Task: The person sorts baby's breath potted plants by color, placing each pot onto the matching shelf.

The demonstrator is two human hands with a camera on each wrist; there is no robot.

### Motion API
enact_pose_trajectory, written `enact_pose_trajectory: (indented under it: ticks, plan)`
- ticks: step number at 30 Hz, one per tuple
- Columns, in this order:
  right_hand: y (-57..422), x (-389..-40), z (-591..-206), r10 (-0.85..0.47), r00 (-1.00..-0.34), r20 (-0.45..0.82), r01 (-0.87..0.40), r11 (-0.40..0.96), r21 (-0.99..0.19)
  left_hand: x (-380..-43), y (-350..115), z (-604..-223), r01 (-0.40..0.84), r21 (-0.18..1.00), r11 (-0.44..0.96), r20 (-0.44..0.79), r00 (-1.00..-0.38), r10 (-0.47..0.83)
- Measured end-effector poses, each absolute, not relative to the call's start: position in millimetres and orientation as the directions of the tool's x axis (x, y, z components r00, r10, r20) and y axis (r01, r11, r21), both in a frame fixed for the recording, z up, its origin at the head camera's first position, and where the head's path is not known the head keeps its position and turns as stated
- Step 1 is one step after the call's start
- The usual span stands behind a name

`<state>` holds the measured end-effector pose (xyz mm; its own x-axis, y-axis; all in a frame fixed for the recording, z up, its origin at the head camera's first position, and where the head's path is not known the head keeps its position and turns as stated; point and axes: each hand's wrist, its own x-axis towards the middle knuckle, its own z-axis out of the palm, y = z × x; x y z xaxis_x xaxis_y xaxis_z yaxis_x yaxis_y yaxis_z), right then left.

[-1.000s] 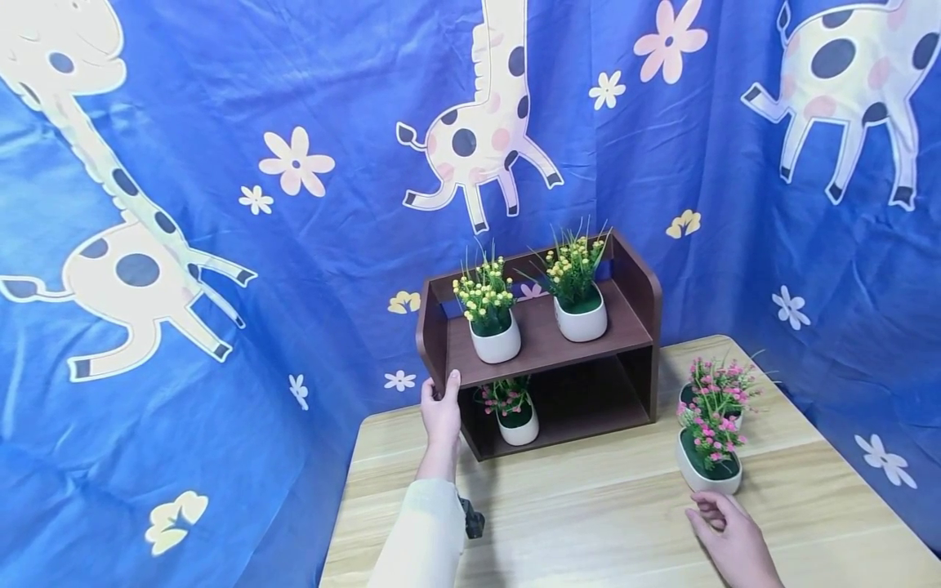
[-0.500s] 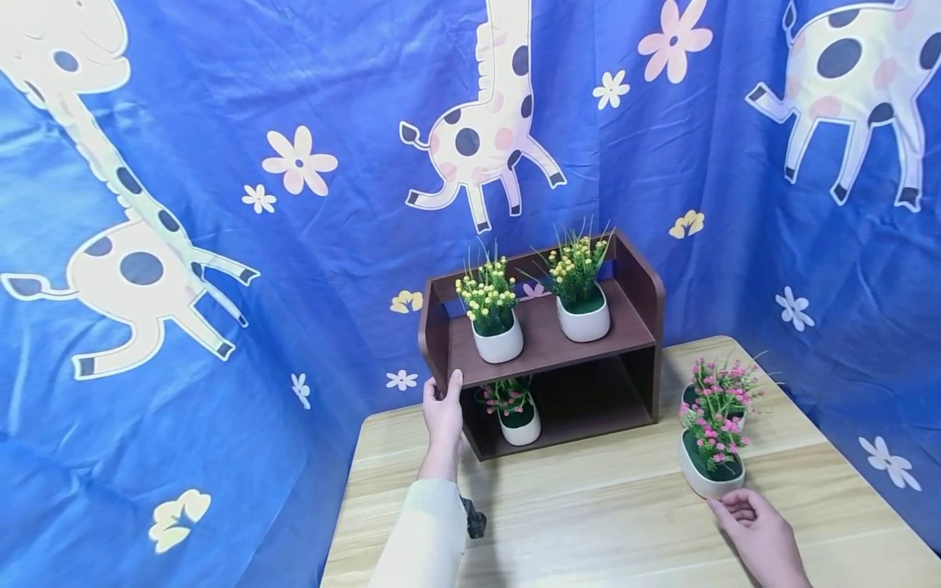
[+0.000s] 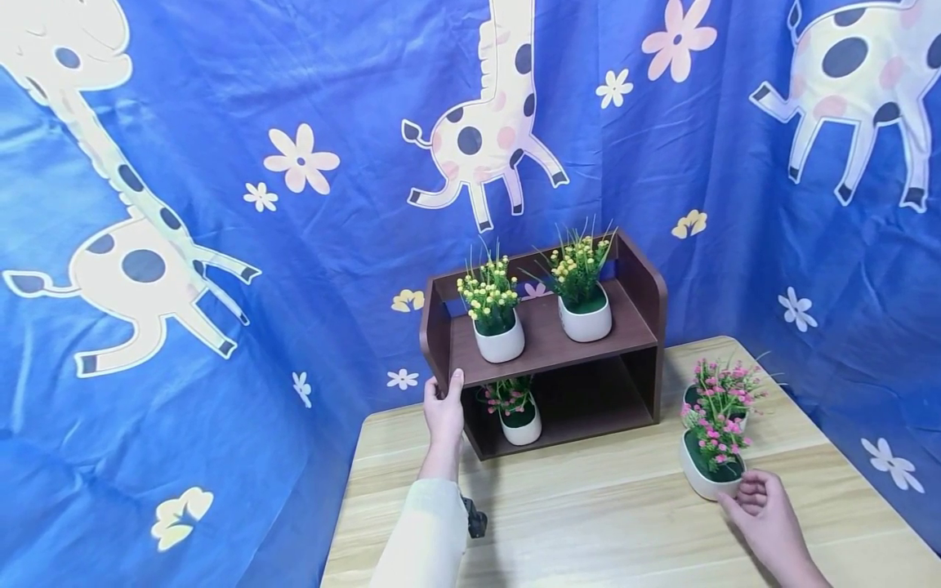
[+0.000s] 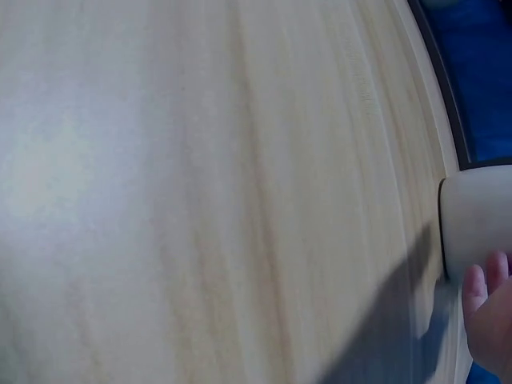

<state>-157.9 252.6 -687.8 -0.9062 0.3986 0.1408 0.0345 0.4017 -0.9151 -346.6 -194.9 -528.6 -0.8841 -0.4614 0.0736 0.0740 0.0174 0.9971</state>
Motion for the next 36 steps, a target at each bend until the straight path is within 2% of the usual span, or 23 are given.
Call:
enact_pose_trajectory:
  ticks: [6,16,23,30,36]
  plan:
    - [256,-162,-687,0.413,-0.896,0.167,0.017,0.406,-0.914,-347,-194,-529,0.076,0.997,0.018,0.076,-0.886,-0.458]
    - [268,-166,-689,0.380,-0.915,0.136,0.066,0.472,-0.879,-341,-193,-526,0.071,0.997,0.013,0.069,-0.886,-0.458]
    - [271,-174,-696,0.308,-0.937,0.165,-0.019,0.427,-0.904,-343,-194,-526,0.069,0.998,0.006,0.064,-0.887,-0.458]
    - [273,-177,-696,0.291,-0.956,0.041,0.073,0.371,-0.926,-336,-192,-512,0.053,0.999,-0.002,0.047,-0.898,-0.437]
    - [273,-177,-698,0.287,-0.957,0.041,0.066,0.353,-0.933,-320,-186,-495,0.064,0.998,0.022,0.067,-0.898,-0.434]
